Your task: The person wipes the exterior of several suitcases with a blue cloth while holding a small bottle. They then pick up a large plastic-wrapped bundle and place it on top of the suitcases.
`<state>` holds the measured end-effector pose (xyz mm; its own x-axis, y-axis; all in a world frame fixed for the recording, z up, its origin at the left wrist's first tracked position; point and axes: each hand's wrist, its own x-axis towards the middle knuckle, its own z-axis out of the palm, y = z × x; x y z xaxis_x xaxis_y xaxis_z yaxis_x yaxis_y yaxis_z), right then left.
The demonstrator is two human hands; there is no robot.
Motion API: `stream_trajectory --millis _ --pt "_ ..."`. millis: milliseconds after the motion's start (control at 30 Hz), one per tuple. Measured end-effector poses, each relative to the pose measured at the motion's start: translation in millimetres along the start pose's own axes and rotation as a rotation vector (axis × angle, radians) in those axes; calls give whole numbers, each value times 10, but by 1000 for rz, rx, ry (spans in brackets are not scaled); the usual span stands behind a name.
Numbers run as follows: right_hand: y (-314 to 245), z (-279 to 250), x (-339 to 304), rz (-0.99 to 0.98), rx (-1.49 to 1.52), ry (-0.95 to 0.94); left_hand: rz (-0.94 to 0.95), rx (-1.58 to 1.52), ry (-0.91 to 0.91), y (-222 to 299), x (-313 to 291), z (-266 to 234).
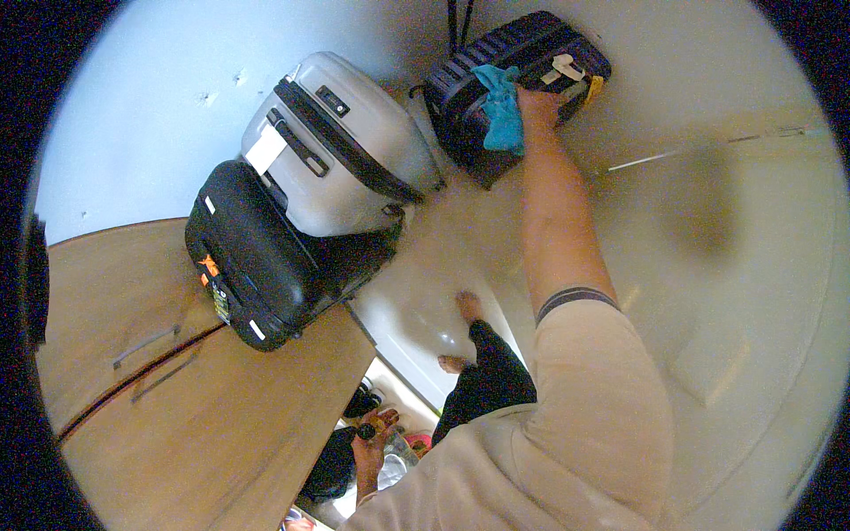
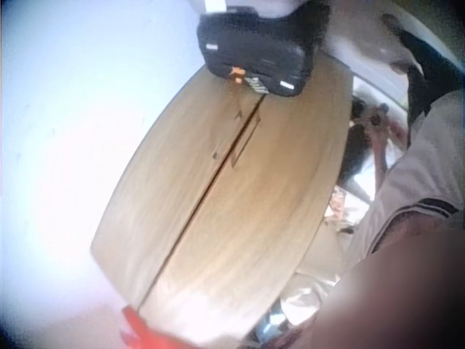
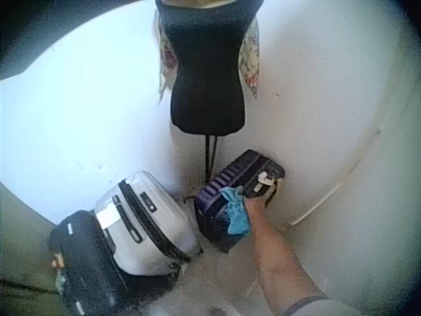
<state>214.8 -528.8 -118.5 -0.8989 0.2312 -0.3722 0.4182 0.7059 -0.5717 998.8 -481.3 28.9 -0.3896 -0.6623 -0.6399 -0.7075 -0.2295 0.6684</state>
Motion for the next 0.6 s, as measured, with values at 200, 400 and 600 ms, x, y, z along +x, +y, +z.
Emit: stream_trajectory --millis 200,400,600 --pt "-147 69 -41 -35 37 -32 -63 31 53 62 25 -23" --pt "-132 175 58 -18 -50 66 -20 -75 48 -78 20 -23" --pt "6 43 -89 -348 127 160 -17 -253 50 -315 -61 -13"
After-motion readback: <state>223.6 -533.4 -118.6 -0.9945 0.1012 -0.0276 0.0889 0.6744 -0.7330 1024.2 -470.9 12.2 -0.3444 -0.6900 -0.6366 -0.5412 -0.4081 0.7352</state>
